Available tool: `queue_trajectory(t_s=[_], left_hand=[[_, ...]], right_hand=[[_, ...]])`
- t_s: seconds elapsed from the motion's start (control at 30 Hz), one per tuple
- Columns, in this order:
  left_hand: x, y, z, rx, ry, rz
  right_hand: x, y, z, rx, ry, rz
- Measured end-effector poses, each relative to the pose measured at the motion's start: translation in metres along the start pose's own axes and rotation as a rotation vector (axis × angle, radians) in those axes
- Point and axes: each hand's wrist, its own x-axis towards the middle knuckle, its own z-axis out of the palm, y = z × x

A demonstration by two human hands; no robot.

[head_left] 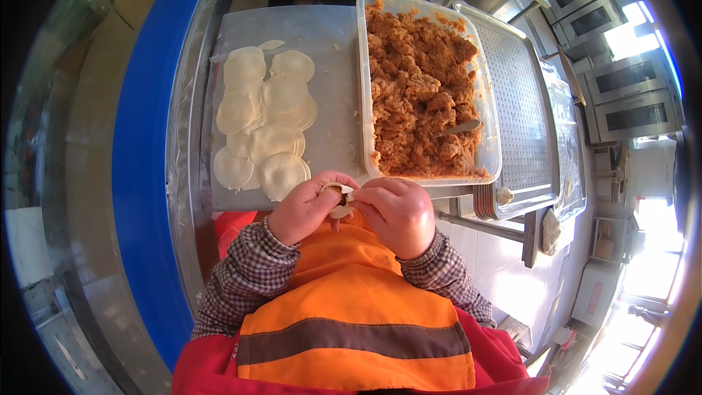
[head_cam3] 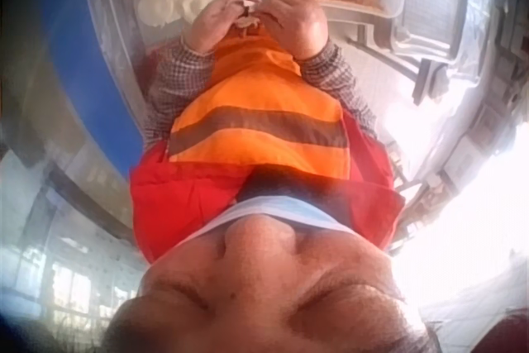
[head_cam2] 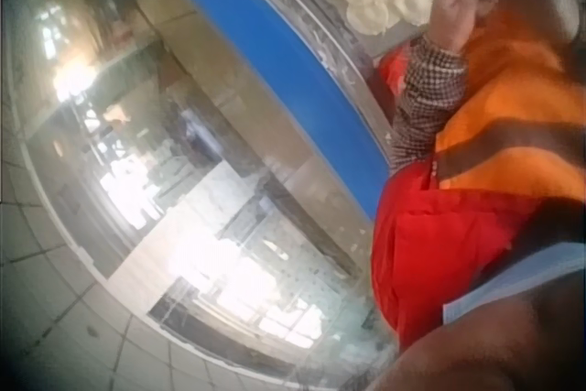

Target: The person repeatedly picks up round dough wrappers, places a spoonful of meat filling into each, and folds them into dumplings. The finished dumplings are placed on a perforated metal tray to the right.

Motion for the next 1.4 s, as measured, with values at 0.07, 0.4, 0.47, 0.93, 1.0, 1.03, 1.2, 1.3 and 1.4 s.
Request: queue_trajectory(t_s=[0.07,0.4,0.47,0.93,1.0,1.03,1.2,1.3,1.4], left_hand=[[0.0,-0.007,-0.003,0.125,-0.005,0.035],[-0.001,0.002,0.01,-0.12,0.167,0.136],[0.001,-0.011,0.012,-0.177,0.315,0.12],[0.0,-0.017,0.006,0.393,0.385,0.425],[-0.001,-0.022,0.001,0.549,0.458,0.476],[-0.001,-0.018,0.002,0.556,0.408,0.479],[0.004,0.004,0.02,0.645,0.341,0.629],[0.002,0.002,0.015,0.645,0.368,0.486],[-0.002,0.003,0.009,0.39,0.317,0.255]], right_hand=[[0.001,-0.008,0.001,0.03,-0.004,0.15],[-0.005,0.002,0.007,0.27,0.058,0.337],[-0.002,-0.001,0.015,0.114,0.116,0.128],[-0.002,-0.003,0.016,0.187,0.14,0.112],[-0.001,-0.011,0.013,0.425,0.124,0.404],[-0.002,-0.009,0.013,0.419,0.099,0.384],[-0.008,-0.001,0.007,0.453,0.018,0.451],[-0.01,0.006,0.012,0.179,0.069,0.009],[-0.013,0.0,0.015,0.146,0.106,0.107]])
